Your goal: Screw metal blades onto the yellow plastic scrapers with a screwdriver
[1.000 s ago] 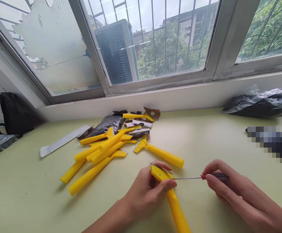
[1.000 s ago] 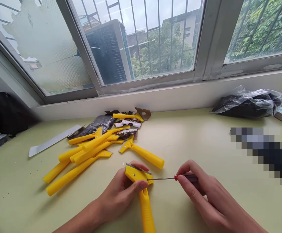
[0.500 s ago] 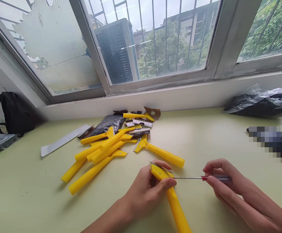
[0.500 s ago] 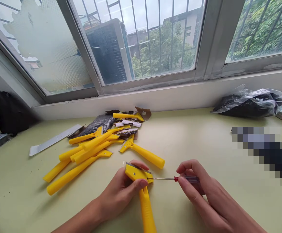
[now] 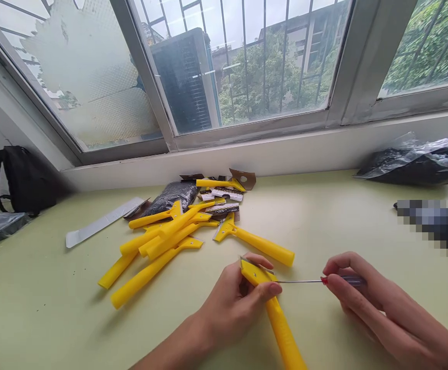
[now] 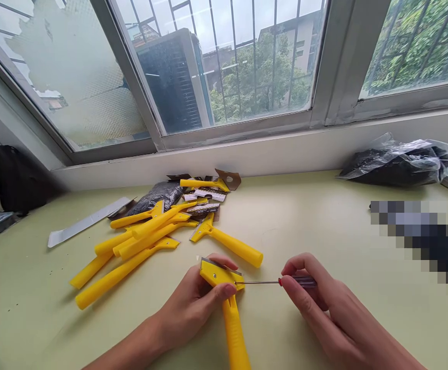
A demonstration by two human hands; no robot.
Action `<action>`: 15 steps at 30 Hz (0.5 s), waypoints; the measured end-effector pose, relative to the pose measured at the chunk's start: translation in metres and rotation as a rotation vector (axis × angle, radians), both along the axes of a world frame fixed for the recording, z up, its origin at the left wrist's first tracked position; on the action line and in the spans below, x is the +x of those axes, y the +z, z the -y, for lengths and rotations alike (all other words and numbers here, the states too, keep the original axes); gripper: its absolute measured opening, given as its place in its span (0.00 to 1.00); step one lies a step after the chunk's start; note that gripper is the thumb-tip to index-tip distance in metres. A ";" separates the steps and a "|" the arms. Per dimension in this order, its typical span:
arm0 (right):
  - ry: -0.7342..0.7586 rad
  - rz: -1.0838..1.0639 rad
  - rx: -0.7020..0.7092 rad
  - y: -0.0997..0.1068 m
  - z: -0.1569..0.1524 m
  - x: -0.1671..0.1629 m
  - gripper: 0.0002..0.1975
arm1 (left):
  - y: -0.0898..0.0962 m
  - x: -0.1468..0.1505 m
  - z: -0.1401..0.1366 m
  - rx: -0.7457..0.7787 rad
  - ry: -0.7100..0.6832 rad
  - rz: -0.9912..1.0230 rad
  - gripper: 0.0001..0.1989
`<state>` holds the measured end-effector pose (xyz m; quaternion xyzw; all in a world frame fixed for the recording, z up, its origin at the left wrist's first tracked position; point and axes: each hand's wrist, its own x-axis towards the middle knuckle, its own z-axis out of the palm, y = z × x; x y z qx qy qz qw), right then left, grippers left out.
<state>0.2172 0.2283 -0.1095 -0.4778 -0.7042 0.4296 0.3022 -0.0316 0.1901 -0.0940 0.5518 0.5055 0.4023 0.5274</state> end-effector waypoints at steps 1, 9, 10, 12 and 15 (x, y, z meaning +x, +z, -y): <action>0.003 -0.003 0.020 0.003 0.001 -0.001 0.19 | 0.000 0.000 0.000 -0.002 0.001 -0.002 0.24; 0.168 0.151 0.149 -0.017 -0.018 0.017 0.25 | 0.000 0.001 0.001 0.000 0.011 0.005 0.25; 0.160 0.153 0.119 -0.017 -0.018 0.016 0.26 | 0.000 0.001 0.001 0.004 0.014 0.003 0.25; 0.123 0.145 0.049 -0.013 -0.014 0.012 0.24 | 0.000 0.000 0.001 0.006 0.016 -0.002 0.25; 0.102 0.126 0.005 -0.002 -0.007 0.007 0.23 | -0.002 0.000 0.001 0.002 0.013 0.004 0.24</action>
